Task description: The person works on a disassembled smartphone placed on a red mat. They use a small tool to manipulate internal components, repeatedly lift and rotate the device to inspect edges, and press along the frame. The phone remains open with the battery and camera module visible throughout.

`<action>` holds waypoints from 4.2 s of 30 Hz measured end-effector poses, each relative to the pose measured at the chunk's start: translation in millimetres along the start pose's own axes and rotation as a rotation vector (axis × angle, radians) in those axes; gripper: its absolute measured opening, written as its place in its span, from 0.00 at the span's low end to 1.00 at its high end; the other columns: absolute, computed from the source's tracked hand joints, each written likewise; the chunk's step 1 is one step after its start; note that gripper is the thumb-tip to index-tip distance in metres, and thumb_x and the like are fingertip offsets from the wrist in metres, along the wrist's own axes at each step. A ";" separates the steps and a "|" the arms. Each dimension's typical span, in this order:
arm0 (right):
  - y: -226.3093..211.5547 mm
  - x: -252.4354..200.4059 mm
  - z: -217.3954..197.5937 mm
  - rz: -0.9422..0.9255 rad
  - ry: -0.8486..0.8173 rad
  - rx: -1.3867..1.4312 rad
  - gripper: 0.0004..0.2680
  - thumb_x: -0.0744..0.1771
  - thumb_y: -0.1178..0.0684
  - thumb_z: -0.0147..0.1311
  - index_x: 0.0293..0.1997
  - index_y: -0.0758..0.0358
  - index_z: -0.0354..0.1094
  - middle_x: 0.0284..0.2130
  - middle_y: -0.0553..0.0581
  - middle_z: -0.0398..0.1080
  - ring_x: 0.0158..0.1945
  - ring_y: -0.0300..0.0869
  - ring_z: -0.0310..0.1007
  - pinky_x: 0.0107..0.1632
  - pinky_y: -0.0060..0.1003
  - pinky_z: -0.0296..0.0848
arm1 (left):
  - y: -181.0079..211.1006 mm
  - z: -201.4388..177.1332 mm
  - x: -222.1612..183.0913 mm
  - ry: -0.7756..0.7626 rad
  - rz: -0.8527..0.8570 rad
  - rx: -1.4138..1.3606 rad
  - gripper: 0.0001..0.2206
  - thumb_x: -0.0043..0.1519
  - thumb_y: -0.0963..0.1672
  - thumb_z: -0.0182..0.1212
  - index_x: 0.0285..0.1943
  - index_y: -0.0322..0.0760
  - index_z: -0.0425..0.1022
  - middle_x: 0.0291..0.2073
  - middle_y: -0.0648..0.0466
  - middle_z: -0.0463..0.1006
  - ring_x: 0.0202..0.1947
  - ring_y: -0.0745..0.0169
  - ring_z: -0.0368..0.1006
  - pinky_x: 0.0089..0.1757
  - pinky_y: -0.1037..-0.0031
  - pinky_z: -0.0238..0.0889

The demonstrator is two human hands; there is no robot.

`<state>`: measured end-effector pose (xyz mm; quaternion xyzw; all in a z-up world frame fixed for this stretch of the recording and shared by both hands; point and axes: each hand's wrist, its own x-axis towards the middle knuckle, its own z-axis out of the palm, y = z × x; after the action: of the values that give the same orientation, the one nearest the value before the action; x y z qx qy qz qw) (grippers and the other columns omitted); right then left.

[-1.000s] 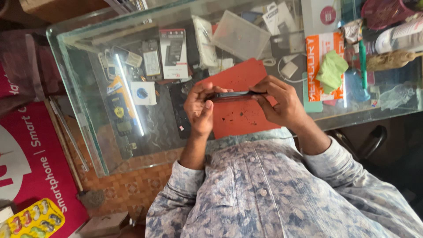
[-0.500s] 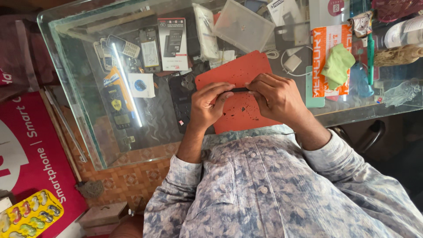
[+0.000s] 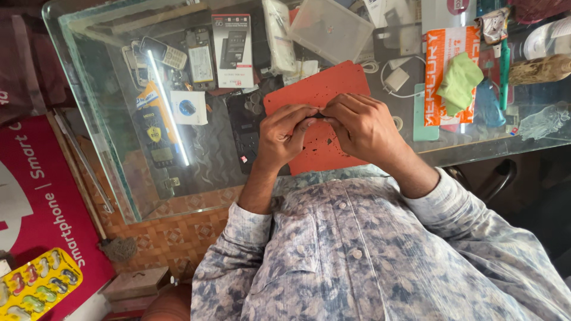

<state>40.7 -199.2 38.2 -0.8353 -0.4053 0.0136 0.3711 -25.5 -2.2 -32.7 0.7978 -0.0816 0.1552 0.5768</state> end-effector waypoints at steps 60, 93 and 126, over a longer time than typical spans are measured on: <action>52.7 -60.6 -10.8 0.160 0.135 0.166 0.09 0.65 0.70 0.65 0.46 0.68 0.75 0.42 0.59 0.74 0.44 0.47 0.78 0.45 0.37 0.76 | 37.4 15.2 30.8 -0.315 0.219 0.431 0.06 0.62 0.38 0.65 0.47 0.30 0.80 0.43 0.49 0.84 0.45 0.54 0.82 0.44 0.63 0.73; 56.5 -55.1 -14.8 0.134 0.100 0.274 0.11 0.65 0.69 0.60 0.51 0.69 0.72 0.46 0.64 0.74 0.47 0.48 0.78 0.49 0.37 0.77 | 17.9 -29.6 9.3 -0.105 0.068 0.180 0.17 0.59 0.44 0.75 0.52 0.33 0.78 0.46 0.48 0.83 0.47 0.52 0.82 0.46 0.67 0.77; 10.1 -20.4 -24.5 0.042 -0.012 0.031 0.08 0.65 0.65 0.65 0.46 0.67 0.74 0.40 0.58 0.77 0.42 0.50 0.79 0.44 0.40 0.75 | 37.5 -27.7 3.7 -0.016 0.179 0.009 0.18 0.65 0.41 0.68 0.60 0.23 0.71 0.45 0.46 0.83 0.44 0.55 0.84 0.40 0.71 0.79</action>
<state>41.7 -232.2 43.9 -0.8377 -0.3897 0.0327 0.3813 -37.9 12.2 10.0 0.7913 -0.1566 0.2000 0.5562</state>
